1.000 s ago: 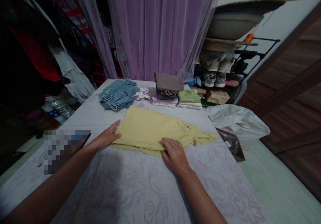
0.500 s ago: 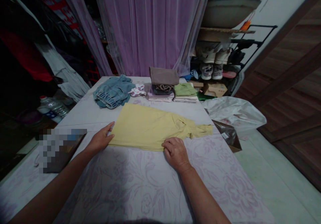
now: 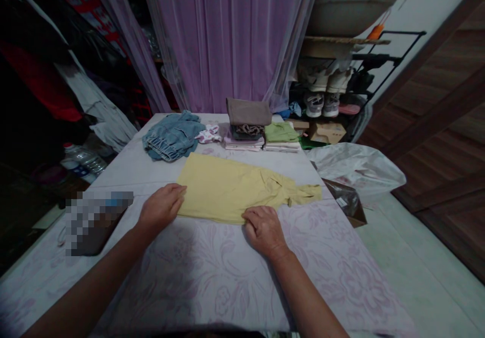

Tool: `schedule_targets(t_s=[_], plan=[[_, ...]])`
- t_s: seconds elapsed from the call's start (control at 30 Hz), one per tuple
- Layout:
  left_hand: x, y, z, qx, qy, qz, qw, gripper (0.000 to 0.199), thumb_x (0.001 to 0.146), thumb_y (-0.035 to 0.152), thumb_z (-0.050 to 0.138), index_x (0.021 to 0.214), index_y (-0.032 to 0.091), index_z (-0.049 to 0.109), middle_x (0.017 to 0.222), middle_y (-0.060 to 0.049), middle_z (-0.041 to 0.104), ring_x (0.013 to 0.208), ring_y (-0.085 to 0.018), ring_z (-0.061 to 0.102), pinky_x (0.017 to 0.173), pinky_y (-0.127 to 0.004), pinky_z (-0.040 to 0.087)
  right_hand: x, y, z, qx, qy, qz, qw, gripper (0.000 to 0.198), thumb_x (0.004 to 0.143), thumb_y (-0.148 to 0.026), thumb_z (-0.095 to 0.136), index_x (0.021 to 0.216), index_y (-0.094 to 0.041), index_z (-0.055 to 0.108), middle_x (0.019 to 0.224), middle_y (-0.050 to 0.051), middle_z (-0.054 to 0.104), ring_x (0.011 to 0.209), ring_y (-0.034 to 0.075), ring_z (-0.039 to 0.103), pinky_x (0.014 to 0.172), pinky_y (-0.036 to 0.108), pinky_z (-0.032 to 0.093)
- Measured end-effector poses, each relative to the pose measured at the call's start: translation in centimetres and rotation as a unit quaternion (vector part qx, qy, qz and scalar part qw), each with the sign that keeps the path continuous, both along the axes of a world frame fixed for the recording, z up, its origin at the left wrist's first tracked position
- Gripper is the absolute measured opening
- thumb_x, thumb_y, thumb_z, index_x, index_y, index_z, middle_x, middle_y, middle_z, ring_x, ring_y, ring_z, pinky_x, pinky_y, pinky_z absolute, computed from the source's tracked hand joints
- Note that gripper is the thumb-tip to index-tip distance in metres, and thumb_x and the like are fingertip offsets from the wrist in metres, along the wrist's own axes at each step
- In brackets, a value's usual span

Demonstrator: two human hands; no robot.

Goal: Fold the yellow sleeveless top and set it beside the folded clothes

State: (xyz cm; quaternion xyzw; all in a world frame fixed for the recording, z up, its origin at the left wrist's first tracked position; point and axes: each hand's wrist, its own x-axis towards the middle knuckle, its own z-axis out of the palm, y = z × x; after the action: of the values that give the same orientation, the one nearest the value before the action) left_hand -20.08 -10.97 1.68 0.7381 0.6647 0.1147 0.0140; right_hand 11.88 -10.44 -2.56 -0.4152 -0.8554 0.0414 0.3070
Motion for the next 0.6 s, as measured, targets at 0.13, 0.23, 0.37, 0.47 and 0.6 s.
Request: schedule_targets(t_s=[0.13,0.23,0.37,0.47,0.6], plan=[[3.7,0.5,-2.1,-0.031,-0.045,-0.159,0.986,0.042,0.097,0.038,0.036,0.13,0.024,0.06,0.14,-0.006,0.057,0.132,-0.023,0.047,0.113,-0.042,0.033,-3.1,-0.6,0.8,-0.016,-0.033,0.04,0.998,0.03,0.093,-0.026,0.049,0.115,-0.019,0.067,0.12,0.01,0.068,0.112,0.022,0.059,0.098,0.039,0.041],[4.8,0.8,-4.0,-0.071,-0.028,-0.146,0.986,0.046,0.099,0.038,0.032,0.14,0.028,0.05,0.152,-0.004,0.043,0.142,-0.024,0.034,0.117,-0.05,0.022,-4.7,-1.1,0.5,-0.058,-0.113,0.075,0.989,0.048,0.094,-0.04,0.051,0.136,-0.017,0.054,0.143,0.012,0.052,0.133,0.027,0.045,0.11,0.048,0.032],[4.2,0.7,-4.9,-0.071,0.012,-0.105,0.992,0.049,0.098,0.036,0.033,0.147,0.031,0.04,0.158,-0.005,0.032,0.146,-0.026,0.025,0.117,-0.056,0.014,-3.6,-1.3,-0.5,-0.101,-0.178,0.061,0.977,0.058,0.095,-0.045,0.049,0.146,-0.018,0.041,0.154,0.012,0.037,0.143,0.027,0.032,0.116,0.053,0.024],[3.9,0.7,-4.2,-0.092,0.034,-0.081,0.992,0.051,0.097,0.037,0.035,0.148,0.031,0.038,0.158,-0.006,0.03,0.147,-0.028,0.024,0.117,-0.059,0.012,-1.4,-1.1,-1.0,-0.118,-0.19,0.038,0.974,0.059,0.095,-0.045,0.048,0.148,-0.019,0.039,0.156,0.012,0.032,0.145,0.027,0.027,0.118,0.053,0.022],[4.1,0.8,-2.9,-0.141,0.045,-0.064,0.987,0.055,0.096,0.041,0.039,0.15,0.029,0.035,0.16,-0.006,0.025,0.148,-0.029,0.019,0.116,-0.061,0.01,1.3,-0.9,-1.2,-0.13,-0.175,0.001,0.976,0.057,0.097,-0.044,0.044,0.148,-0.018,0.04,0.155,0.013,0.033,0.145,0.027,0.029,0.116,0.054,0.025]])
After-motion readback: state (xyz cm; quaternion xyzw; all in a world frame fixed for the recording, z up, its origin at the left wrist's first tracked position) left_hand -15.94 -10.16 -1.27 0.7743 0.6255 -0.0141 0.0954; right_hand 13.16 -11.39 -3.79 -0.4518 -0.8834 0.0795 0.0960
